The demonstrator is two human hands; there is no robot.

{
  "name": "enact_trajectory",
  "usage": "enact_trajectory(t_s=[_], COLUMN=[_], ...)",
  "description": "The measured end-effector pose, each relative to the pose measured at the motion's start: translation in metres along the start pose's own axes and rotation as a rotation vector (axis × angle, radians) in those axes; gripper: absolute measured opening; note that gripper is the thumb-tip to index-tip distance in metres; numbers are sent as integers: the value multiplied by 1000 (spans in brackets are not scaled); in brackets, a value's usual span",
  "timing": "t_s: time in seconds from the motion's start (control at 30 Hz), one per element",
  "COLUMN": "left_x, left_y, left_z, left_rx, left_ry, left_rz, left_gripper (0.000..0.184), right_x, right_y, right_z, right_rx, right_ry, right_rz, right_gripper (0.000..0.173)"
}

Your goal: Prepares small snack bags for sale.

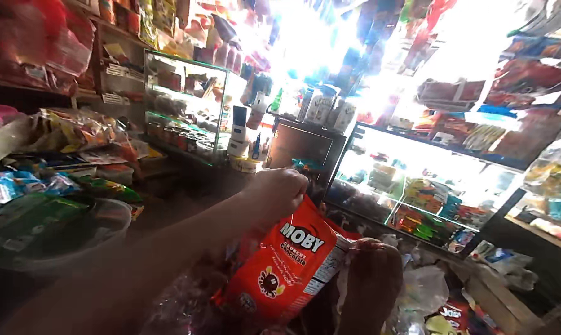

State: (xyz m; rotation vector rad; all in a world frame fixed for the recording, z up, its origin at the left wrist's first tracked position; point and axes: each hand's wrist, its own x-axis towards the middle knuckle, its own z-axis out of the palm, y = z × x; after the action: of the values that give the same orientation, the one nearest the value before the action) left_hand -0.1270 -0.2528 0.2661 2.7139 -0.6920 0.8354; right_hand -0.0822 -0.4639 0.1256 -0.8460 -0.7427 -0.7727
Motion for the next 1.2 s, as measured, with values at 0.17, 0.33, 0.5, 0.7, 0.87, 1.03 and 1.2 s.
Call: enact_trajectory(t_s=[0.17, 0.33, 0.5, 0.7, 0.87, 1.03, 1.2], left_x=[-7, -11, -20, -35, -59, -77, -69], left_y=[8, 17, 25, 22, 7, -34, -29], left_z=[-8, -7, -4, 3, 2, -7, -5], left_rx=[18, 39, 37, -33, -98, -218, -333], left_ry=[92, 53, 47, 120, 60, -150, -170], left_rz=[16, 71, 115, 113, -9, -146, -136], left_gripper=[15, 19, 22, 21, 13, 6, 41], right_x=[6, 13, 15, 18, 42, 58, 68], right_y=[16, 40, 36, 33, 19, 5, 8], right_z=[-3, -6, -8, -12, 2, 37, 59], right_rx=[-110, -153, -224, -340, -395, -557, -532], right_ry=[315, 379, 349, 204, 68, -190, -615], right_rz=[-59, -38, -35, -58, -80, -202, -381], right_gripper=[25, 17, 13, 17, 18, 19, 19])
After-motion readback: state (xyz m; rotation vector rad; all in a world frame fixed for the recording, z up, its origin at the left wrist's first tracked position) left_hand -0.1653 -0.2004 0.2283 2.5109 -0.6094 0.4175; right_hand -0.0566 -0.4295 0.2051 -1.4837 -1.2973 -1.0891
